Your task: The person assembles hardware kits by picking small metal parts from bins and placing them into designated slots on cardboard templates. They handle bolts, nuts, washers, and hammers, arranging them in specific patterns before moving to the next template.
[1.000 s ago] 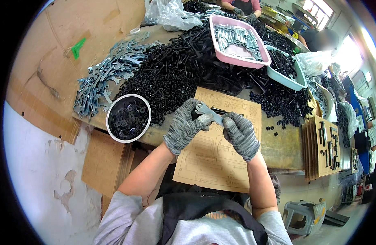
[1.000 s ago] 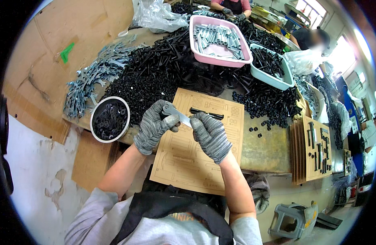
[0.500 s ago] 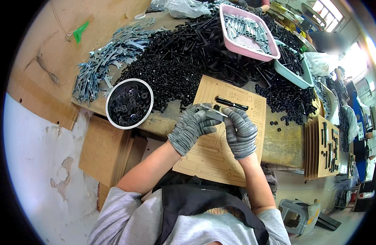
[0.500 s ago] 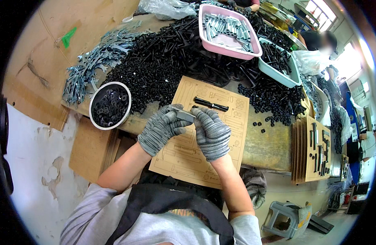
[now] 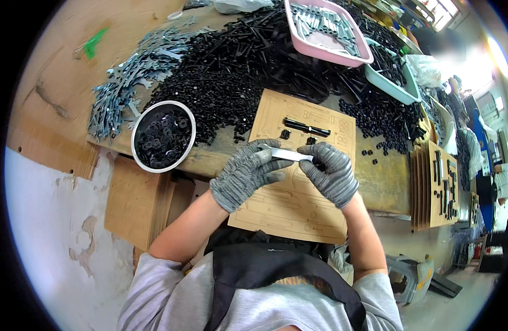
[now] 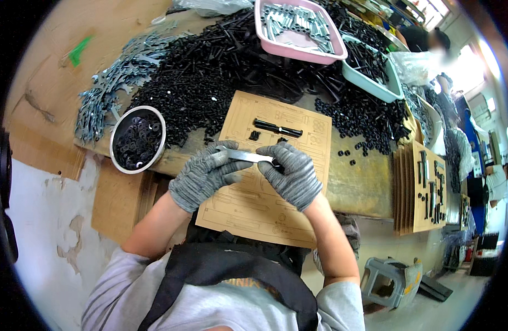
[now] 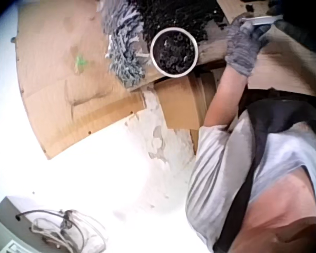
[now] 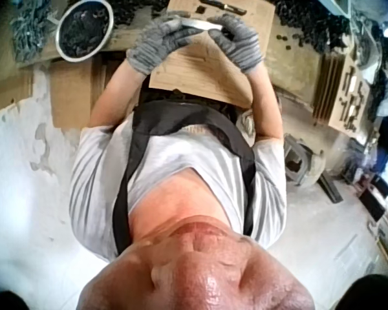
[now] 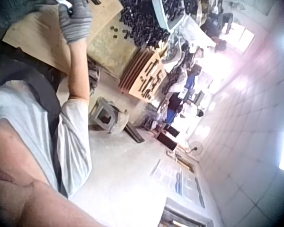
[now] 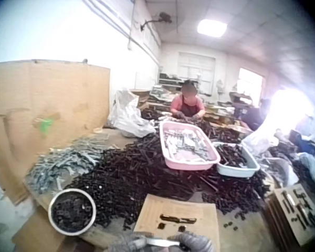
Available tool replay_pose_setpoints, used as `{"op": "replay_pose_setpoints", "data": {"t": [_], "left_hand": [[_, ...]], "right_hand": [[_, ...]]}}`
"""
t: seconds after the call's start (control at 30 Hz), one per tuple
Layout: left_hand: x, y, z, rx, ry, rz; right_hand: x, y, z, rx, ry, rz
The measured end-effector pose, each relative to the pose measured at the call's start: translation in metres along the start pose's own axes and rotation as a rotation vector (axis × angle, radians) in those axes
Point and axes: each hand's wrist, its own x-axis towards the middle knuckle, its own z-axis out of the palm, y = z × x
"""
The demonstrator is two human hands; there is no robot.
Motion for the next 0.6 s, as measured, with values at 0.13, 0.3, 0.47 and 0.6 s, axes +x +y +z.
{"op": "replay_pose_setpoints", "data": {"t": [0.13,0.3,0.47,0.6], "left_hand": [[0.004,0.020,-0.002,0.453,-0.072,-0.177],[0.014,0.008,-0.007,0.645,-0.045,-0.099],[0.041,-0.019,-0.016,0.480,0.198,0.070],[0.070,-0.008,-0.036,0.821,0.276,0.038]], "right_hand": [[0.015,0.005,-0.026,-0.126,-0.185,-0.212],[0.029,0.026,-0.028,0.362,-0.232,0.229],[0.079,0.045,-0.002,0.587,-0.073,0.458],[0.147,0.087,0.011,0.528,-0.272,0.462]]}}
